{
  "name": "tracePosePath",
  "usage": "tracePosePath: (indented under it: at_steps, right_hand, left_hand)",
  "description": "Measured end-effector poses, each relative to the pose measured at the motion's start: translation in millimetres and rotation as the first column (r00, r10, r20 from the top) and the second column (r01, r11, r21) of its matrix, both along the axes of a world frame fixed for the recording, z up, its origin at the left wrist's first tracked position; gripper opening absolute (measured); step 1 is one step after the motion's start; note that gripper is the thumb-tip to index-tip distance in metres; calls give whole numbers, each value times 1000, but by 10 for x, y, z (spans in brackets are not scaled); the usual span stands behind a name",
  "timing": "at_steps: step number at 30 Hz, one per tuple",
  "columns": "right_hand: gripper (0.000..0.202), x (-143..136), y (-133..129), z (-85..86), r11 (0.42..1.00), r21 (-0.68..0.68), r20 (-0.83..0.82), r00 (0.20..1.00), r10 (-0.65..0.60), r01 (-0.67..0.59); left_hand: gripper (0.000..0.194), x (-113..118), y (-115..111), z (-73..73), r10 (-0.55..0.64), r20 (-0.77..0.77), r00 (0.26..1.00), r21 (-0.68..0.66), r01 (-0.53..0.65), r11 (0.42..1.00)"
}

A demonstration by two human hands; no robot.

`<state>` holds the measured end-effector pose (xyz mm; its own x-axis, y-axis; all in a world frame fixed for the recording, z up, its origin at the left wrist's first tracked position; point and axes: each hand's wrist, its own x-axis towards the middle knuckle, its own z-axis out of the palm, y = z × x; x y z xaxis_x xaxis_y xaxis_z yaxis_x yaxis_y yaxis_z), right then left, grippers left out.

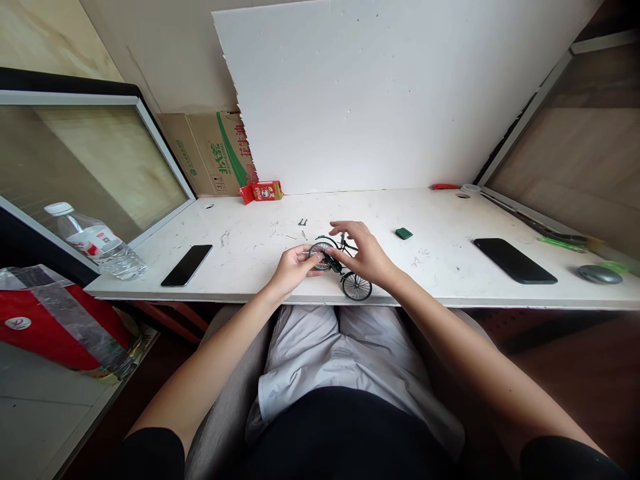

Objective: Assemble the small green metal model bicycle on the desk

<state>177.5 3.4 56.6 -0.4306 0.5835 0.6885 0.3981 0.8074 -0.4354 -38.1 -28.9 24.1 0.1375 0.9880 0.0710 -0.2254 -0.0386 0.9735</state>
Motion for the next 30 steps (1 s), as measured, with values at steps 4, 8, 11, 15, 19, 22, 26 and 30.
tracePosePath:
  at_steps: [4, 8, 11, 15, 19, 22, 26, 30]
  right_hand:
    - [23, -32, 25, -111, 993, 112, 127, 990, -52, 38]
    - [20, -118, 28, -263, 986, 136, 126, 985, -115, 98]
    - [26, -169, 14, -336, 977, 141, 104, 979, -176, 160]
    - [30, -185, 9, -374, 980, 111, 158, 971, -179, 163]
    - [22, -190, 3, -365, 988, 63, 168, 974, -150, 142]
    - [16, -198, -9, -340, 990, 38, 163, 976, -144, 139]
    - [13, -201, -21, -322, 991, 31, 175, 975, -135, 132]
    - [14, -189, -28, -313, 993, 50, 187, 976, -112, 105]
  left_hand:
    - [48, 22, 51, -88, 144, 86, 986, -41, -141, 989]
    - [49, 45, 85, -168, 197, 113, 974, -56, -192, 980]
    - [51, 50, 106, -213, 185, 124, 975, -42, -181, 982]
    - [49, 52, 124, -255, 166, 119, 979, -13, -165, 986]
    - [47, 52, 129, -291, 140, 103, 985, 9, -142, 990]
    - [46, 45, 135, -307, 113, 99, 989, 16, -115, 993]
    - [45, 22, 139, -293, 74, 111, 991, -9, -73, 997]
    - [42, -13, 131, -254, 42, 156, 987, -47, -35, 998]
